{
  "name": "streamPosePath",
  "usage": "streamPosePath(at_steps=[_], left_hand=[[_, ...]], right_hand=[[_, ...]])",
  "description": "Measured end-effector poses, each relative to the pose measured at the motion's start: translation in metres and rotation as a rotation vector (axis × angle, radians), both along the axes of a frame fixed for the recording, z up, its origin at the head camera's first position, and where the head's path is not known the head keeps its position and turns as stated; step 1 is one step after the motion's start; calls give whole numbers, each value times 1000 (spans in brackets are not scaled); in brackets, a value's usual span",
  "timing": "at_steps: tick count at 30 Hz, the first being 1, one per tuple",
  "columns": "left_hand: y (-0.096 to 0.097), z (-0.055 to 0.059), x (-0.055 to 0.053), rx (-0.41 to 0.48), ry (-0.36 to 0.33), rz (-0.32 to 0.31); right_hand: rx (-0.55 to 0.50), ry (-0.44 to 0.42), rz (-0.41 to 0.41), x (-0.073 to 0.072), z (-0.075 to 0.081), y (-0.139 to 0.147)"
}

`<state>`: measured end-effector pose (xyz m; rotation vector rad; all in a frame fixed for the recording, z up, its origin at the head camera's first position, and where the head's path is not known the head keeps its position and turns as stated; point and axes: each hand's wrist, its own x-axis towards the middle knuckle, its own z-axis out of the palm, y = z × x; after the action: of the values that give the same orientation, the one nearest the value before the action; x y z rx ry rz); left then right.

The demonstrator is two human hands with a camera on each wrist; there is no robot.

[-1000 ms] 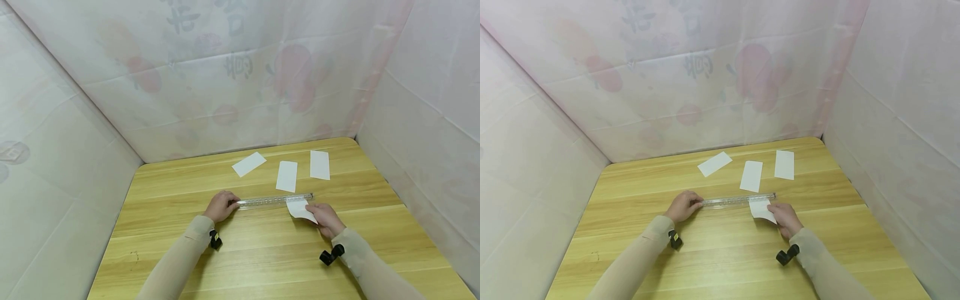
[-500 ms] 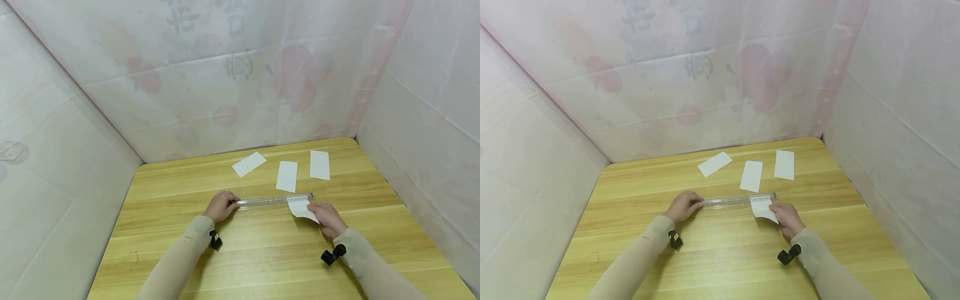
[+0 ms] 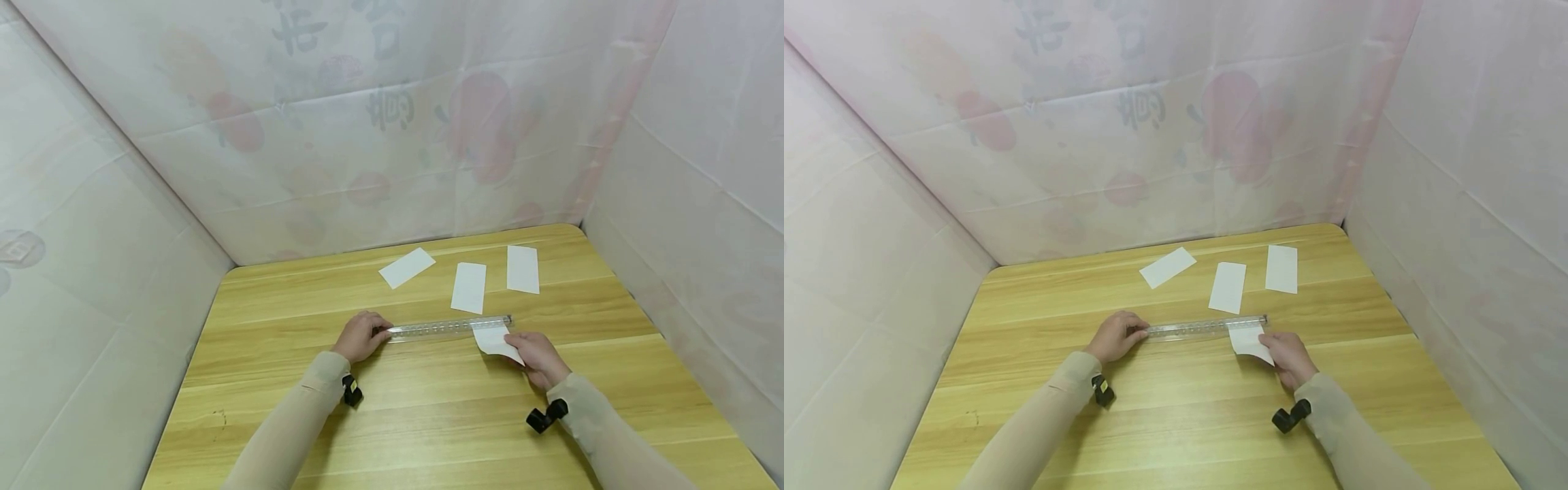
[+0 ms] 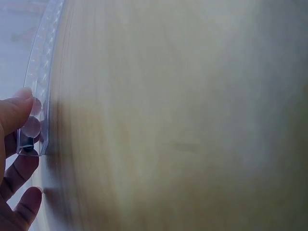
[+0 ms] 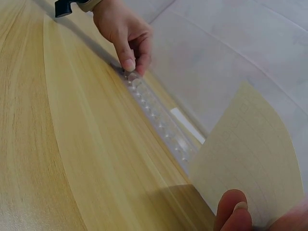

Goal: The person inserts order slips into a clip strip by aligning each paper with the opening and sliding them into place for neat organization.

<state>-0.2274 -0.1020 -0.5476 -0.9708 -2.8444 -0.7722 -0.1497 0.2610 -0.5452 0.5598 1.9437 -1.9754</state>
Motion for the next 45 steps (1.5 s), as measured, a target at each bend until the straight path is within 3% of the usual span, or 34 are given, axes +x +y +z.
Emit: streamPosePath(at_steps=[45], left_hand=[[-1,-3,-2,11,12,-16]], right_hand=[[16,-1,1,0,-3,11]])
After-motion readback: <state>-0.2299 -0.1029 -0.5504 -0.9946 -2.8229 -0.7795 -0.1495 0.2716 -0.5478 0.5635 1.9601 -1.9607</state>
